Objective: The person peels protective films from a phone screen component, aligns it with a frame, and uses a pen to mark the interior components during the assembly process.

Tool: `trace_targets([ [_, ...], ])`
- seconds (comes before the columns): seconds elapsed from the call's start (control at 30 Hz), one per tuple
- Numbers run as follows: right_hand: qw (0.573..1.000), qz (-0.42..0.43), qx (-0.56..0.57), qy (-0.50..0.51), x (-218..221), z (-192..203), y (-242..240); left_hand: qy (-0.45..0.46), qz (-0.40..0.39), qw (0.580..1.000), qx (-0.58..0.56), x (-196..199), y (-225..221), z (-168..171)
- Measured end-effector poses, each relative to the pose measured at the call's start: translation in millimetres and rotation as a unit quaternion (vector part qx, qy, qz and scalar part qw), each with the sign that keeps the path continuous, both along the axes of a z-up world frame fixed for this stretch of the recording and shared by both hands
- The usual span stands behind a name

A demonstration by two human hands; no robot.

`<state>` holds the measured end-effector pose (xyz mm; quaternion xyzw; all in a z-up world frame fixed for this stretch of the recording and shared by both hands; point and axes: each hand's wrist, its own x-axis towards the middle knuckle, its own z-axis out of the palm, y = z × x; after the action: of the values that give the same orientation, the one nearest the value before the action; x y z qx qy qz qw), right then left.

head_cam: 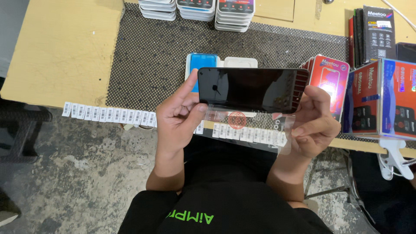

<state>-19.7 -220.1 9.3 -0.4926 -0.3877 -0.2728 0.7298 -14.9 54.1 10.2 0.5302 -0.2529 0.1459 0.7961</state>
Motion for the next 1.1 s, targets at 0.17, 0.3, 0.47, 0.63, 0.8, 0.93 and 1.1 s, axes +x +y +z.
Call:
trace_targets([
  [0.17,1.000,-0.013,0.004,0.008,-1.7,-0.9,1.5,0.001,-0.006,1.000,-0.012,0.0,1.0,-3.5],
  [0.3,1.000,-0.017,0.003,0.010,0.2,-0.6,1.9,0.004,-0.009,1.000,-0.017,0.2,1.0,-3.8],
  [0.47,1.000,-0.025,0.007,0.015,5.6,-11.6,-4.7,0.016,-0.026,0.999,-0.036,3.5,6.2,-18.0],
  [0.63,0.999,-0.032,0.014,0.017,10.1,-15.1,-0.8,0.045,-0.043,0.996,-0.068,-4.7,-0.3,9.1],
  [0.8,0.998,-0.040,0.025,0.029,14.2,-12.8,5.6,0.030,0.005,0.999,-0.010,4.2,14.1,-26.1],
  [0.93,0.996,-0.073,0.023,0.041,18.3,-33.7,-8.1,0.050,-0.034,0.996,-0.059,-4.3,3.3,1.8],
  [1.1,0.994,-0.090,0.043,0.053,23.5,-43.3,-14.8,0.066,-0.051,0.995,-0.060,-10.4,1.9,20.6],
])
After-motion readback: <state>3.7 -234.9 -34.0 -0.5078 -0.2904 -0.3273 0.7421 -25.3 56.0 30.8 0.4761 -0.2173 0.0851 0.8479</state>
